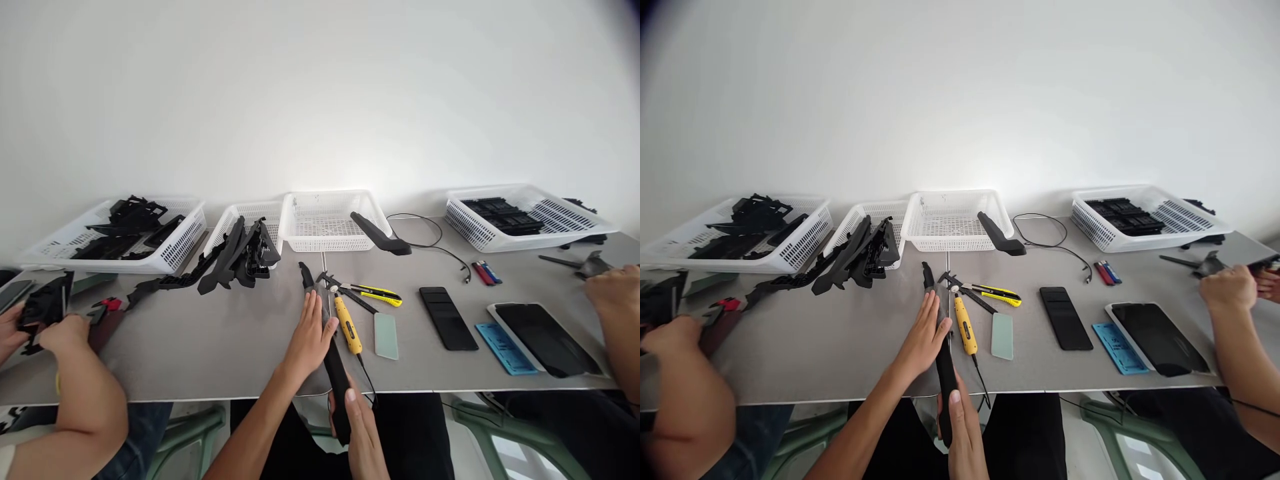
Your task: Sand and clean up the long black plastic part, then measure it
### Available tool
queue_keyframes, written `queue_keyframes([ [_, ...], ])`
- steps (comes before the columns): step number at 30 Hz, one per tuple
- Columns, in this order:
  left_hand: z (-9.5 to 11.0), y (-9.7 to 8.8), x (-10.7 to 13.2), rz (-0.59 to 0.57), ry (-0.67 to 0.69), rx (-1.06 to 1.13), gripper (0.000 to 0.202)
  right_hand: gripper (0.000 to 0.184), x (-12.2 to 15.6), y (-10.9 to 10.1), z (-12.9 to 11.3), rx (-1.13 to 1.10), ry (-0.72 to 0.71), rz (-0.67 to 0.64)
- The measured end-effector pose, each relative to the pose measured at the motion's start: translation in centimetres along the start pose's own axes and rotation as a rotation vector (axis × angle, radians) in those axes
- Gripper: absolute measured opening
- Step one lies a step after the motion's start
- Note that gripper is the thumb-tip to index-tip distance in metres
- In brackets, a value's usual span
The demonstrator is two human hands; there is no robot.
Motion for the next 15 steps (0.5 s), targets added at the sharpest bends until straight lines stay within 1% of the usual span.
queue_keyframes([
  [1,-0.3,-0.1,-0.6,0.016,0.003,-0.001,0.085,0.039,0.6,0.4,2.1,0.021,0.031,-0.003],
  [3,-1.1,-0.3,-2.0,0.043,0.002,-0.003,0.087,0.031,2.2,1.6,7.1,0.067,0.101,-0.010],
  [4,-1.5,-0.5,-2.8,0.056,-0.006,0.000,0.087,0.031,3.1,2.2,9.7,0.090,0.137,-0.015],
  [5,-1.9,-0.5,-3.6,0.059,-0.010,0.001,0.088,0.037,4.0,2.9,12.3,0.112,0.171,-0.023],
  [6,-2.2,-0.6,-4.4,0.060,-0.009,0.003,0.090,0.031,5.0,3.5,14.9,0.137,0.208,-0.019],
  [7,-2.3,-0.8,-5.3,0.070,-0.002,0.002,0.091,0.032,5.9,4.1,17.2,0.157,0.237,-0.019],
  [8,-2.5,-1.2,-6.1,0.084,0.002,0.000,0.091,0.036,6.8,4.6,19.2,0.179,0.257,-0.019],
  [9,-2.6,-1.4,-6.8,0.088,0.007,-0.003,0.091,0.030,7.6,5.0,21.1,0.195,0.279,-0.014],
  [11,-2.8,-1.7,-7.9,0.093,-0.004,-0.001,0.088,0.026,8.8,5.5,24.1,0.224,0.302,0.000],
  [13,-3.0,-1.7,-8.1,0.098,-0.014,0.002,0.087,0.026,9.5,5.8,26.4,0.246,0.316,0.024],
  [15,-3.0,-1.2,-7.3,0.100,-0.012,0.012,0.084,0.037,9.7,5.9,28.2,0.256,0.323,0.049],
])
Point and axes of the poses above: each hand's wrist, its own x-axis away from the middle knuckle, its own y-axis out of the palm, z = x × y, the point moved 10 cm from there along -x, towards the middle knuckle, and after that the axes turned 1 degree about z, right-handed, at the moved point
